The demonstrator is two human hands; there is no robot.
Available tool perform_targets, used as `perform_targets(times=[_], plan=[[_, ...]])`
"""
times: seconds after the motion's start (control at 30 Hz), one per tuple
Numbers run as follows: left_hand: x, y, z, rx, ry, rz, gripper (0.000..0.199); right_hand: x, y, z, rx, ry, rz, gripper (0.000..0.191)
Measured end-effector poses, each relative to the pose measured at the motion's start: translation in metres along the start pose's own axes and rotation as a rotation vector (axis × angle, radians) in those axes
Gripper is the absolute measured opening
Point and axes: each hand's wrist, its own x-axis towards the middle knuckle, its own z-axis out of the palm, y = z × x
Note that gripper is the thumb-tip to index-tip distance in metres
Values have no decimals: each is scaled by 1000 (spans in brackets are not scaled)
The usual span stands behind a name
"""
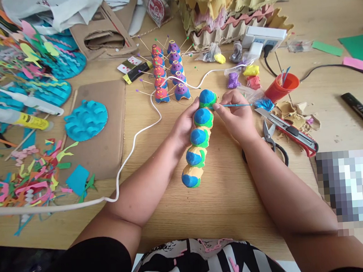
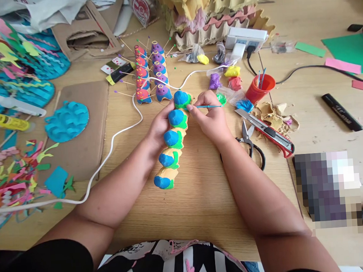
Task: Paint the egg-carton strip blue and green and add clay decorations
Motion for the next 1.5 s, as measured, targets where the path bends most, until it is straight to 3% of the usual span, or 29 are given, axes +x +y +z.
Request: perform_targets(times=[0.5, 0.97, 1.5], plan=[[-1, 3, 0, 8, 16, -34, 46, 0, 4, -2, -5, -12, -11, 43], [-1, 3, -1, 25, 28, -36, 44, 0, -6, 0, 2, -18, 39, 53], [-4, 2, 3, 37, 65, -14, 43, 0, -8, 2, -56, 6, -21, 51]])
